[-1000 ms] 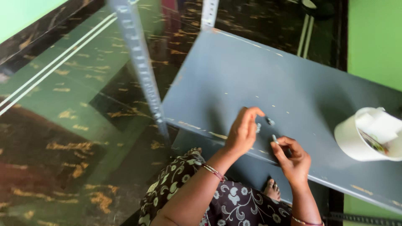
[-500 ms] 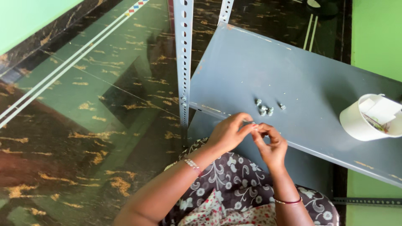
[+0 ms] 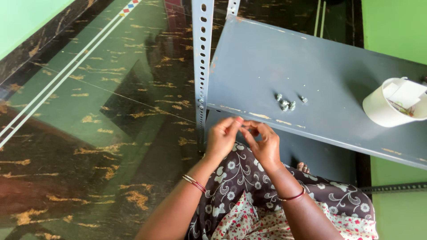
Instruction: The person sorts small metal bolts and nuts on a grey metal shelf. They then pick up a bolt and a nut, thread them together by hand, and insert the bolt into a hole on the vertical metal frame of the shelf. The person repeats this process, securing the shelf to the frame with multiple bolts.
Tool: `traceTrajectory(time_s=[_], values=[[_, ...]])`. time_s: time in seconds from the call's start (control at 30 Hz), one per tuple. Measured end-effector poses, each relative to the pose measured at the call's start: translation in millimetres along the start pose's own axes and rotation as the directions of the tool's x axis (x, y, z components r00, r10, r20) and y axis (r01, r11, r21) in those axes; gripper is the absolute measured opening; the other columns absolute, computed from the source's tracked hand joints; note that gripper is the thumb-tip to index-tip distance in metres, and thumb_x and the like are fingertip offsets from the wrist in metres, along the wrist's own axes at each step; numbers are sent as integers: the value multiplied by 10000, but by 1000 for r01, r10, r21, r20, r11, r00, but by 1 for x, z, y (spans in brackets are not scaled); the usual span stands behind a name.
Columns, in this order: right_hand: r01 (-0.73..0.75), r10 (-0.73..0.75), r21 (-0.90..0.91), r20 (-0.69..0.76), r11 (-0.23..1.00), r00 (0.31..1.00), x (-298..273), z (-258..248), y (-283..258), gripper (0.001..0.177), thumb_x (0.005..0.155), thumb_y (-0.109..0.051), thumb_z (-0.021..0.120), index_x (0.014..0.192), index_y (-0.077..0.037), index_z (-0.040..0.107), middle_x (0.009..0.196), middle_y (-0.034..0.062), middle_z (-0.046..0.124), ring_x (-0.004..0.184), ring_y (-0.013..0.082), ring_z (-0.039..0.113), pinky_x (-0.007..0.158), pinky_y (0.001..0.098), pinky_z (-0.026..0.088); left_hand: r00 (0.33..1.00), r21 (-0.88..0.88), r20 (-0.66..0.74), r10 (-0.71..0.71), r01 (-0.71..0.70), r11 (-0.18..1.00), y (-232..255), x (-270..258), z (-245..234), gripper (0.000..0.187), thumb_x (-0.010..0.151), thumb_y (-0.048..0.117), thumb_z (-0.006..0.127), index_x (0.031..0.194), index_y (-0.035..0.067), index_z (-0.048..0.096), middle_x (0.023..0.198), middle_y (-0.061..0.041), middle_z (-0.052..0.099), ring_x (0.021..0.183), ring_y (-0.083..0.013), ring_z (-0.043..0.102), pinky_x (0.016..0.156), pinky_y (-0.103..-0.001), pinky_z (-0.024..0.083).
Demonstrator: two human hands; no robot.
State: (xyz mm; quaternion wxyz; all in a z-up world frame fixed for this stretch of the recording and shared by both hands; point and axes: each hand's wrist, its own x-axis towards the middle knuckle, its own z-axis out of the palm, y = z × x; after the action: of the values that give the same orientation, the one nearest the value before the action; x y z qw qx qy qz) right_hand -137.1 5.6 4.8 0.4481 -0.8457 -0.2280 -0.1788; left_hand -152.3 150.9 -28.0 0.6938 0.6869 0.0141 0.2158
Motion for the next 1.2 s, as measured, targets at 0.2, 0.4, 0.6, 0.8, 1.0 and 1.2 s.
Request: traceTrajectory(time_s=[0.2, 0.4, 0.6, 0.8, 1.0, 1.2], values=[[-199, 184, 45, 226, 979, 957, 4, 15, -5, 220, 920, -184, 761, 1094, -49, 760, 866, 68, 734, 707, 114, 623, 674, 280, 541, 930, -398, -144, -338, 258, 880, -36, 45, -55, 346, 1042, 356, 456, 928, 56, 587, 785, 16, 637, 730, -119, 692, 705, -282, 624], [-255, 153, 239, 374, 937, 915, 6, 33, 4, 240, 960, -231, 714, 1116, -52, 748, 989, 30, 741, 833, 59, 675, 765, 244, 569, 976, 103, -198, -93, 115, 988, -33, 48, -96, 386, 1105, 359, 450, 982, 31, 611, 775, -10, 572, 624, -77, 509, 575, -255, 467], [-419, 226, 315, 502, 851, 835, 22, 57, -8, 241, 994, -207, 708, 1177, -52, 728, 987, 40, 714, 858, 67, 611, 790, 257, 540, 995, -56, -74, -62, 58, 997, -30, 45, -93, 321, 1082, 306, 421, 1003, 51, 598, 873, 45, 634, 624, -43, 461, 551, -211, 424], [-379, 153, 467, 451, 799, 879, 27, 70, -12, 275, 973, -165, 696, 1220, -46, 668, 1007, -24, 710, 861, 33, 621, 798, 225, 549, 993, -90, 4, -120, 120, 989, -67, 47, -98, 390, 1184, 325, 439, 982, 44, 618, 749, 24, 447, 632, -43, 388, 556, -217, 333], [-443, 245, 376, 468, 814, 849, 23, 55, 16, 256, 985, -189, 696, 1197, -47, 711, 997, -26, 712, 859, 42, 603, 794, 228, 528, 992, -239, -90, -84, 61, 969, -87, 69, -95, 269, 1099, 303, 479, 1047, 72, 608, 881, 36, 577, 638, -13, 352, 539, -202, 287], [-469, 272, 376, 470, 799, 840, 20, 36, 37, 240, 985, -193, 671, 1178, -56, 710, 1007, -49, 714, 901, 30, 621, 830, 214, 529, 996, -387, -80, -47, 12, 922, -102, 75, -100, 271, 1113, 304, 529, 1055, 52, 609, 913, 32, 548, 647, -2, 298, 533, -194, 224]])
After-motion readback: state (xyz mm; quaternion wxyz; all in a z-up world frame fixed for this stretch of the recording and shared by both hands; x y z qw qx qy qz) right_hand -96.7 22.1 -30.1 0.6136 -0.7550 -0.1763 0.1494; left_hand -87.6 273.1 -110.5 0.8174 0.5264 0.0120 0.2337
